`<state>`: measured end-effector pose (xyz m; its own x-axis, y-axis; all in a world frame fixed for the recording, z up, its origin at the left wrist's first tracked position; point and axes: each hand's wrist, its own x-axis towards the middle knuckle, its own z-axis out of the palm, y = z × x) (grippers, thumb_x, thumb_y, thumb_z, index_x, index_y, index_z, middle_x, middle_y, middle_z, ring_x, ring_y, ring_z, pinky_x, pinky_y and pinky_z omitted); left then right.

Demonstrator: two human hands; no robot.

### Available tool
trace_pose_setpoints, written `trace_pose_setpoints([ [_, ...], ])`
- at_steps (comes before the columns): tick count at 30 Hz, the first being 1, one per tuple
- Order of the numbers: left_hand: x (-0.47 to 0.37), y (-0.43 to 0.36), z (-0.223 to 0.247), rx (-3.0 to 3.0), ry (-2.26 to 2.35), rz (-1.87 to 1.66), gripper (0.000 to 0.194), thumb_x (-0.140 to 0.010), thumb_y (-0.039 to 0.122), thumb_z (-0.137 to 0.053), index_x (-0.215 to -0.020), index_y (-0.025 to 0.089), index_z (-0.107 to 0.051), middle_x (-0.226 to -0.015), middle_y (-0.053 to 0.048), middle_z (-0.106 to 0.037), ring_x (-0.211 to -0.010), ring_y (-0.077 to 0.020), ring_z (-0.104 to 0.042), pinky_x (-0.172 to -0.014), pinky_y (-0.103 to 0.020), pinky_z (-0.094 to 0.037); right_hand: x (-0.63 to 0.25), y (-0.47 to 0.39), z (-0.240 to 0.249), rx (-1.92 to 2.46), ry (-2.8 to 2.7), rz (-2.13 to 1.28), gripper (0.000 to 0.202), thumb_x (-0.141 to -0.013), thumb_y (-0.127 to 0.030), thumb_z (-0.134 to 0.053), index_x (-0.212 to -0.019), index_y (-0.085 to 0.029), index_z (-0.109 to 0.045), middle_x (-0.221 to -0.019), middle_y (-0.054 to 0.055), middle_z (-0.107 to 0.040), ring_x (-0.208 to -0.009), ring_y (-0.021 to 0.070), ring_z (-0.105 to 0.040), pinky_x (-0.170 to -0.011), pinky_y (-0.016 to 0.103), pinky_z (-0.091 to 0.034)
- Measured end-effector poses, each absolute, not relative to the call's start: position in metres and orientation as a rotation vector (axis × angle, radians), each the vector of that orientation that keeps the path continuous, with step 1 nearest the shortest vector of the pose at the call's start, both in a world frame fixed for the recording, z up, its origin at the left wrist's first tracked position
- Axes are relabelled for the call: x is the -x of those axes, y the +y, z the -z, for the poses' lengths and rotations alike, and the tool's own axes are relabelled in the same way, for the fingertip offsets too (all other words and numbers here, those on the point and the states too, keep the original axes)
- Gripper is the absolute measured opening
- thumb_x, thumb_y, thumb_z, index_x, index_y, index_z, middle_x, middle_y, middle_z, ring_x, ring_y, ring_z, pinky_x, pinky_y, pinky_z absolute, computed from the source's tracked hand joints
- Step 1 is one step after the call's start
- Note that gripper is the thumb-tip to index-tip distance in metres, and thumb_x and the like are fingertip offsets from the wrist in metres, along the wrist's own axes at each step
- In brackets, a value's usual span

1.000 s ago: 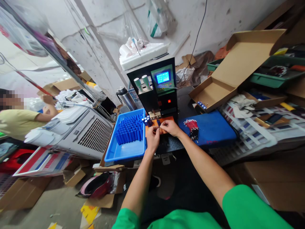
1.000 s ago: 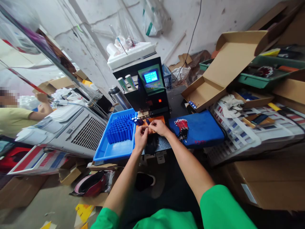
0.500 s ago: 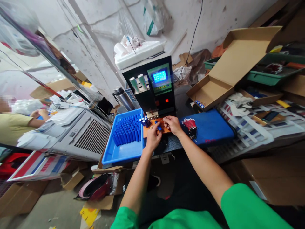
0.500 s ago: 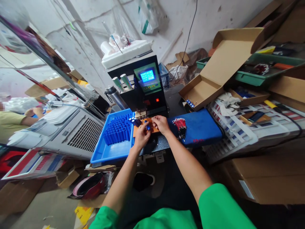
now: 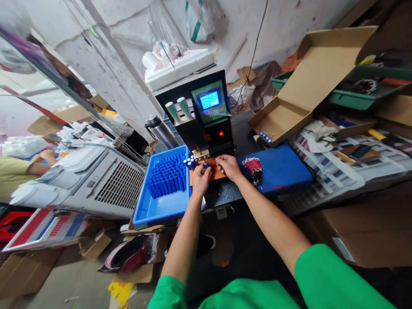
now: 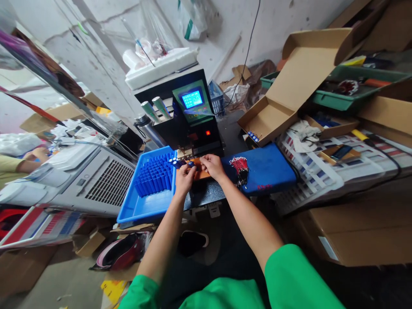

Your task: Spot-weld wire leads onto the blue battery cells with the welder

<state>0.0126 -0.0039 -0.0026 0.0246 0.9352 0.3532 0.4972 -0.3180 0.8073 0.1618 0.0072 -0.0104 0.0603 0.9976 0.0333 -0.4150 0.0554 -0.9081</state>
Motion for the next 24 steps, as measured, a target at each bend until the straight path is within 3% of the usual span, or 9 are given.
trace_pose_setpoints([
  [11,-0.014,-0.005,0.005,-1.759,1.466,-1.188,0.026,-0.086,0.032,-0.058,-0.103,0.016,-0.07,-0.086,-0.003,-0.07,-0.074,-0.0155,-0.06,-0.07,-0.025,-0.045,-0.155,0.006,0.006,0.976,-0.86,-1.275,0.031,-0.065,-0.047,-0.07,-0.067,-0.019,-0.057,-0.053,-0.003,-0.053,-0.043,0.0077,-0.044,-0.036,0.018,-0.028],
  [24,-0.015,-0.009,0.012,-1.836,1.551,-1.172,0.022,-0.091,0.025,-0.054,-0.105,0.019,-0.07,-0.092,-0.006,-0.072,-0.083,-0.0191,-0.065,-0.079,-0.029,-0.049,-0.139,0.016,0.005,1.095,-1.115,-1.103,0.026,-0.073,-0.046,-0.061,-0.067,-0.021,-0.056,-0.051,-0.002,-0.056,-0.047,0.013,-0.053,-0.044,0.021,-0.039],
])
